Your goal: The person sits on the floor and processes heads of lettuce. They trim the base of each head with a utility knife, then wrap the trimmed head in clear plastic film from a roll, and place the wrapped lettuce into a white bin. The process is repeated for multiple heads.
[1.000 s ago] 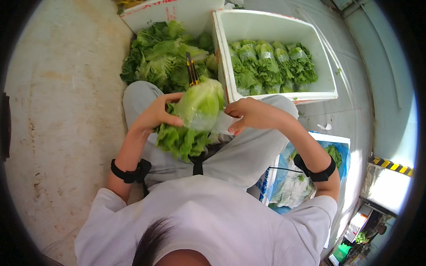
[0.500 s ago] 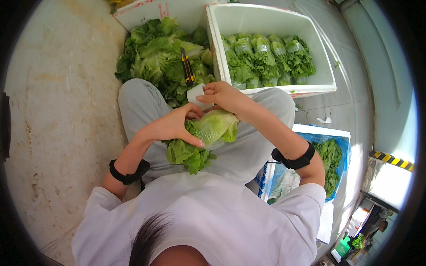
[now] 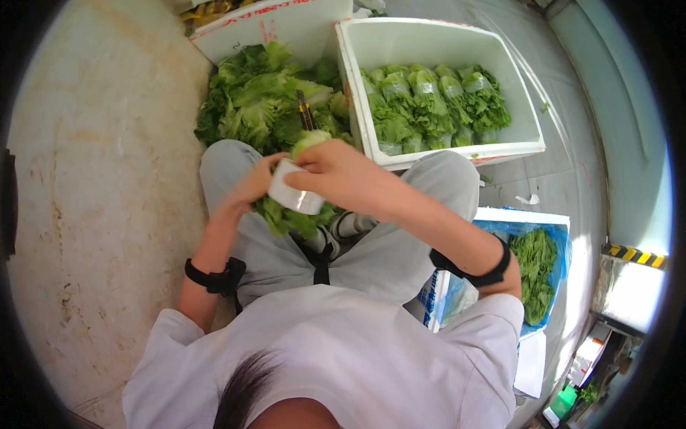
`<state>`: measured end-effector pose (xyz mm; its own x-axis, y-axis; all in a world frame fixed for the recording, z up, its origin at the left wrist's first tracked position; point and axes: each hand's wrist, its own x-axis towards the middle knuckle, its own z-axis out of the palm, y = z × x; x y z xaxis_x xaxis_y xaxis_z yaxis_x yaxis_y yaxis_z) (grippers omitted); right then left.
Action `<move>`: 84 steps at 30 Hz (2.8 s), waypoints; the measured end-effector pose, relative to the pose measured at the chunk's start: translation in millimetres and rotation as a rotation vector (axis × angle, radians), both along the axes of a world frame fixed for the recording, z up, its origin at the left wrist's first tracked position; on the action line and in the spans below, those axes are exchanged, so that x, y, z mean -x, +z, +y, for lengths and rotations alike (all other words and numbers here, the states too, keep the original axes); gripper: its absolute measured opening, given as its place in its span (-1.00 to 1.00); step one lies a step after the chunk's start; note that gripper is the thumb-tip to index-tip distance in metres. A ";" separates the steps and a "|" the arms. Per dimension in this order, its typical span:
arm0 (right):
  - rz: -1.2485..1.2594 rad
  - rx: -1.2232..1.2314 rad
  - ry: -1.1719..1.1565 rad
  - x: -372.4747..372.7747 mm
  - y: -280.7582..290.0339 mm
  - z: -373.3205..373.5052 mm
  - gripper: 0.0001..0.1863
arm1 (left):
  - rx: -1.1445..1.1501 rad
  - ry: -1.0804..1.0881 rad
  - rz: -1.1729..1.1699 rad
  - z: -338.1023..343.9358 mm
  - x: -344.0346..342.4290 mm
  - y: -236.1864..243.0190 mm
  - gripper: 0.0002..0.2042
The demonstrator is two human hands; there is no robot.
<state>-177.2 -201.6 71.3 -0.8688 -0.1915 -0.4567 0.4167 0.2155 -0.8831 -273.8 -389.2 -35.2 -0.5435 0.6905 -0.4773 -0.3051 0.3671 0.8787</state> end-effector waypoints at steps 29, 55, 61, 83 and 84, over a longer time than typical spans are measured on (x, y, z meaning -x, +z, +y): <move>-0.365 0.101 -0.054 24.2 -73.2 41.6 -0.34 | 0.011 -0.304 -0.174 19.2 -49.6 2.0 -0.24; 0.486 -0.740 -0.085 -21.8 21.4 16.8 -0.51 | -0.529 -0.003 -0.294 -15.6 -10.9 19.5 -0.28; 0.473 -0.847 0.092 -17.4 11.7 5.6 -0.51 | -0.484 -0.179 -0.261 -11.6 -13.3 27.5 -0.26; 0.792 -0.766 -0.324 -1.7 -14.6 -3.7 -0.84 | -0.923 0.051 -0.851 5.9 -61.5 63.3 0.02; 0.700 -0.658 -0.341 -2.5 -13.5 -4.4 -0.84 | -0.871 0.051 -0.804 4.3 -62.7 64.6 0.10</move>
<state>-174.7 -206.0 57.9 -0.9425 0.2218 0.2499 -0.0181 0.7128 -0.7011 -211.0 -384.8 29.4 -0.3382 0.9381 -0.0741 -0.8809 -0.2879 0.3756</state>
